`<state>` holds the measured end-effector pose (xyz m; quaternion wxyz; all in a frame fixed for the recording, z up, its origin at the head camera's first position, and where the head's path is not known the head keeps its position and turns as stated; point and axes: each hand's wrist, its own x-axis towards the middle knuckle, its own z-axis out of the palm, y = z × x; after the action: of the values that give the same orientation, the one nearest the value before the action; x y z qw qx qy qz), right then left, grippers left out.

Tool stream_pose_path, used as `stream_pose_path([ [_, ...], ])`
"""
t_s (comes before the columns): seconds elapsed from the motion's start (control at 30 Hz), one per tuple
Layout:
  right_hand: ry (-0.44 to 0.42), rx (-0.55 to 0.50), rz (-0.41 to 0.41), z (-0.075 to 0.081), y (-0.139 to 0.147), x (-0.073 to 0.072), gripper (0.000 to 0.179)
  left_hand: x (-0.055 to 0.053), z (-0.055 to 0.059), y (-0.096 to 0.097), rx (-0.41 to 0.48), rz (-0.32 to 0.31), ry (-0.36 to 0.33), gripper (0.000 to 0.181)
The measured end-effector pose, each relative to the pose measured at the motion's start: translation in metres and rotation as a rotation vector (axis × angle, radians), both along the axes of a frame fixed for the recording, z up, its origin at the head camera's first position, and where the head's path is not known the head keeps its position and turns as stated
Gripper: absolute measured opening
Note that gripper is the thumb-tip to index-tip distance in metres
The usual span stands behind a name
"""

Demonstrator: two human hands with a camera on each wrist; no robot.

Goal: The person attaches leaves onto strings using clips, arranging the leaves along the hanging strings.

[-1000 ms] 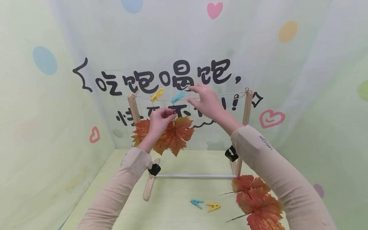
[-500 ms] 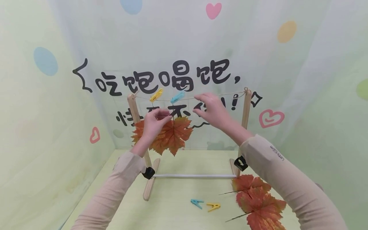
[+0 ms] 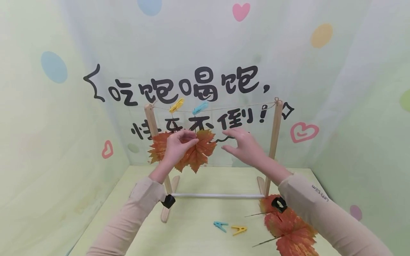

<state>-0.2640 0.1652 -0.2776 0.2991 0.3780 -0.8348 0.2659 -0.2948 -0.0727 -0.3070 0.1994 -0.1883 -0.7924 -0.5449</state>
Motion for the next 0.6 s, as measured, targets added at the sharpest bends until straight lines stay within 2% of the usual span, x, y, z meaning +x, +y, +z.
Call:
stream_pose_path([
  [0.1, -0.009, 0.021, -0.007, -0.014, 0.005, 0.004, 0.042, 0.000, -0.005, 0.004, 0.007, -0.005, -0.025, 0.020],
  [0.3, -0.024, 0.080, -0.071, -0.047, 0.021, 0.010, 0.043, 0.001, -0.022, 0.010, -0.019, -0.033, -0.072, 0.019],
  [0.53, -0.163, 0.137, -0.140, -0.087, 0.042, 0.012, 0.045, 0.002, -0.045, 0.017, -0.054, -0.052, -0.028, 0.018],
  [0.6, -0.202, 0.154, -0.154, -0.099, 0.049, 0.012, 0.044, 0.001, -0.051, 0.020, -0.062, -0.060, -0.035, 0.017],
])
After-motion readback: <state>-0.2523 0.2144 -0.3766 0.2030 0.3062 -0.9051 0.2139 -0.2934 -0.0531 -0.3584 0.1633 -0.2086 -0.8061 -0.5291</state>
